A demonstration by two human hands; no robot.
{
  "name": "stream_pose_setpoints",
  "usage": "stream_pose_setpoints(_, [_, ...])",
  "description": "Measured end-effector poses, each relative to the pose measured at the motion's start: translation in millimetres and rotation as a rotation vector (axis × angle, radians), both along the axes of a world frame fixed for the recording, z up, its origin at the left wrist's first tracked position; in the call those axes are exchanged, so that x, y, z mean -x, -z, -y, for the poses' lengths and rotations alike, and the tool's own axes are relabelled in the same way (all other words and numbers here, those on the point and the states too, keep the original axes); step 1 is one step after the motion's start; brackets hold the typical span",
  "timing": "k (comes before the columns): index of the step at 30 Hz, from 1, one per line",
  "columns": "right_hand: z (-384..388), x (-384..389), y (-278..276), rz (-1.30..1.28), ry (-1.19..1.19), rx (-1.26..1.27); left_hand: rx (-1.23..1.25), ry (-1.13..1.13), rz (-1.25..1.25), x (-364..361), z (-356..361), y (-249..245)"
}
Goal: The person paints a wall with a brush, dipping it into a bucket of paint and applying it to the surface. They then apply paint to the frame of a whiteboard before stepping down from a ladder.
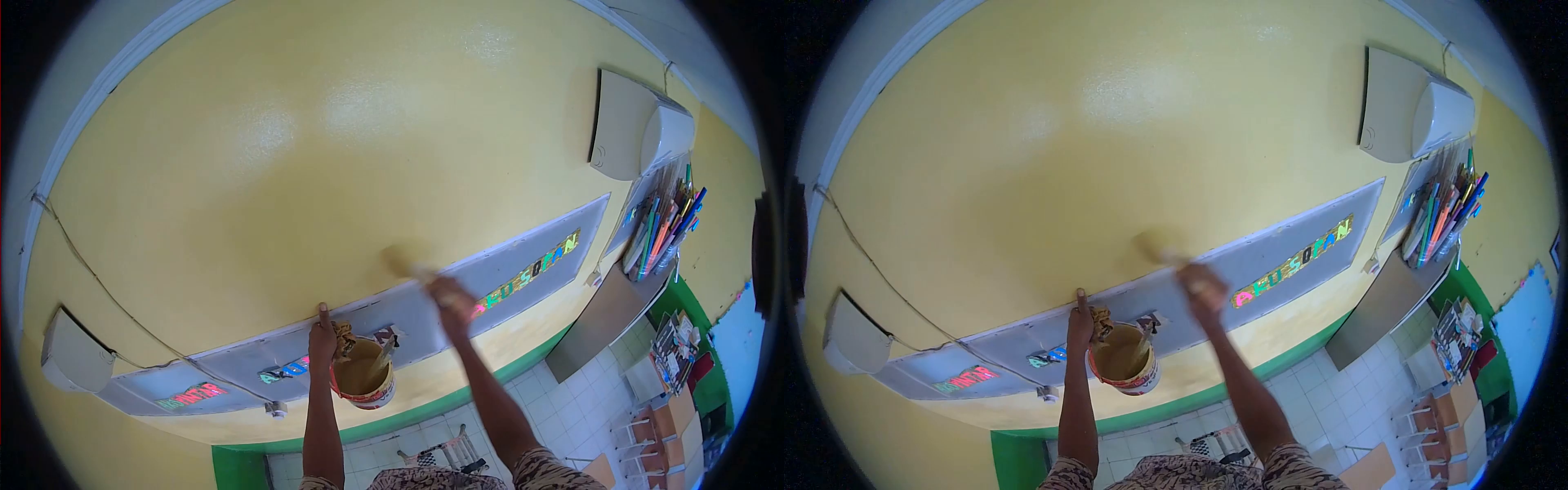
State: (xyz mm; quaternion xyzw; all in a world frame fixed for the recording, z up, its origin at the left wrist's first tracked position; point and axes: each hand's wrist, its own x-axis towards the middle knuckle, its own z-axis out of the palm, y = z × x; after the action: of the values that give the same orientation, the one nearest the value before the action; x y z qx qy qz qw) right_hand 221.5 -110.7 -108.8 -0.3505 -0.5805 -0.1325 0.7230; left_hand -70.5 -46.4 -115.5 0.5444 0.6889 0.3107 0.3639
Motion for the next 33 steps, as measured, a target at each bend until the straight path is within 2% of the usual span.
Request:
stream_pose_setpoints(1, [-1.9,-26.8,-5.0,-0.522,-0.526,-0.025,-0.001,-0.004,0.001,-0.7,1.6,-0.9])
stream_pose_setpoints(2, [8.1,-60.3,-18.1,-0.408,-0.071,0.057,-0.016,-0.008,-0.029,-2.8,2.7,-4.1])
stream_pose_setpoints(3, [5.1,-94.0,-16.1,-0.447,0.071,0.019,-0.027,-0.014,-0.059,-3.8,3.9,-6.1])
stream_pose_setpoints(5, [7.6,-141.0,-25.9,-0.611,0.288,0.022,-0.015,-0.028,-0.054,-6.9,4.1,-8.0])
stream_pose_setpoints(6, [7.5,-145.2,-29.2,-0.614,0.293,0.028,-0.006,-0.037,-0.052,-7.4,5.5,-7.7])
stream_pose_setpoints(8, [5.1,-150.4,-37.1,-0.720,0.412,-0.177,0.006,-0.012,-0.026,-6.6,9.3,-10.7])
stream_pose_setpoints(10, [-17.7,-124.3,-8.8,-0.576,0.517,-0.122,0.006,0.005,0.012,-7.9,7.6,-12.3])
stream_pose_setpoints(11, [-29.7,-95.1,3.1,-0.270,0.684,-0.181,-0.004,-0.002,-0.002,-6.9,7.0,-9.0])
stream_pose_setpoints(12, [-28.7,-33.6,-9.4,-0.672,0.357,-0.054,-0.012,-0.007,-0.020,-6.1,6.2,-7.8])
stream_pose_setpoints(13, [-20.1,5.0,-9.1,-0.468,0.395,-0.041,-0.013,-0.008,-0.023,-7.0,9.6,-12.0])
stream_pose_setpoints(14, [-17.9,38.2,4.1,-0.392,0.261,-0.033,-0.033,-0.021,-0.030,-10.4,16.2,-20.2])
stream_pose_setpoints(15, [4.9,66.5,-16.6,-0.261,0.189,0.011,-0.052,-0.034,-0.036,-13.5,19.5,-24.8])
stream_pose_setpoints(16, [21.6,80.2,-25.8,-0.209,-0.015,0.067,-0.047,-0.034,-0.042,-11.6,15.8,-19.3])
stream_pose_setpoints(17, [31.1,84.3,-38.2,-0.128,-0.105,0.102,-0.010,-0.025,-0.035,-8.5,11.2,-15.4])
stream_pose_setpoints(19, [29.8,64.3,-34.0,-0.037,-0.141,0.043,0.022,-0.019,-0.026,-2.8,5.0,-6.9])
stream_pose_setpoints(21, [19.6,15.3,-31.2,0.000,-0.016,-0.022,-0.005,-0.010,-0.079,-4.6,7.0,-10.8])
stream_pose_setpoints(25, [23.7,-70.8,-56.4,-0.544,0.079,0.138,0.028,-0.016,-0.020,-3.3,1.3,-1.1])
stream_pose_setpoints(27, [37.5,-89.3,-71.3,-0.574,0.135,0.003,-0.031,-0.015,-0.025,-9.3,11.9,-14.4])
stream_pose_setpoints(29, [58.9,-94.2,-73.1,-0.621,0.155,0.048,-0.041,-0.042,-0.034,-11.2,12.4,-14.6])
stream_pose_setpoints(31, [76.7,-90.8,-60.2,-0.668,0.065,0.075,-0.045,-0.068,-0.047,-12.4,14.9,-15.6])
stream_pose_setpoints(33, [99.2,-73.7,-55.5,-0.703,-0.003,0.210,-0.055,-0.044,-0.015,-14.4,20.4,-23.8])
